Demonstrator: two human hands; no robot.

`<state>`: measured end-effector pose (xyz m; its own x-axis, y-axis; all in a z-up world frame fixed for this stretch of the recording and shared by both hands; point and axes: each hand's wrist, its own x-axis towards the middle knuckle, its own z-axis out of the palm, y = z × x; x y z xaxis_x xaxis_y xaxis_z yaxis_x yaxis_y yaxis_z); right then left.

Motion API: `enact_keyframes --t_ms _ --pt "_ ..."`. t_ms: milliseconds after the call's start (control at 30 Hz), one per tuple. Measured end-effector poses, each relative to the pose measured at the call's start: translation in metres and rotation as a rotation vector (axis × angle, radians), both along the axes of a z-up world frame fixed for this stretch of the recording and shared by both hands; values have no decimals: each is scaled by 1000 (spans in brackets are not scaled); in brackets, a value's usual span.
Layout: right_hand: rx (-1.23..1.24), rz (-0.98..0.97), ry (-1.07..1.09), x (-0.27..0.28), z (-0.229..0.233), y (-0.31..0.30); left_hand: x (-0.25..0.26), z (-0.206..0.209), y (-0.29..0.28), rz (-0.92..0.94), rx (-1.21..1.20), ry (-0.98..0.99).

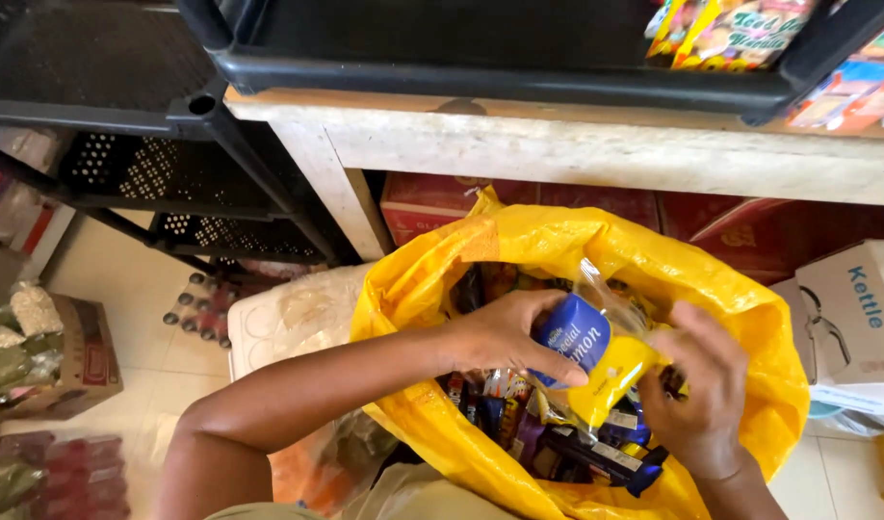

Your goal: Restocking various packaged snack items from a large yellow bag onto a black plastic shelf.

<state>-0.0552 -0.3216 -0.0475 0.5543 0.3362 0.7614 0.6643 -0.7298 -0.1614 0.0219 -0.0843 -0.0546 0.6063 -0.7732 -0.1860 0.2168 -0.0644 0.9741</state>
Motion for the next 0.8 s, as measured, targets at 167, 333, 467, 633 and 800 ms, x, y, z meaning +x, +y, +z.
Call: enact_keyframes --t_ms 167,333,467,633,800 --pt "915 21 686 8 -6 -15 2 11 5 218 -19 -200" --pt "1072 319 995 21 4 -6 11 -3 -3 231 -67 -192" --pt "916 205 982 22 14 2 4 7 -10 166 -93 -206" --pt "962 143 923 16 7 -13 12 22 -13 143 35 -261" --pt "900 123 688 8 45 -21 32 24 -6 96 196 -289"
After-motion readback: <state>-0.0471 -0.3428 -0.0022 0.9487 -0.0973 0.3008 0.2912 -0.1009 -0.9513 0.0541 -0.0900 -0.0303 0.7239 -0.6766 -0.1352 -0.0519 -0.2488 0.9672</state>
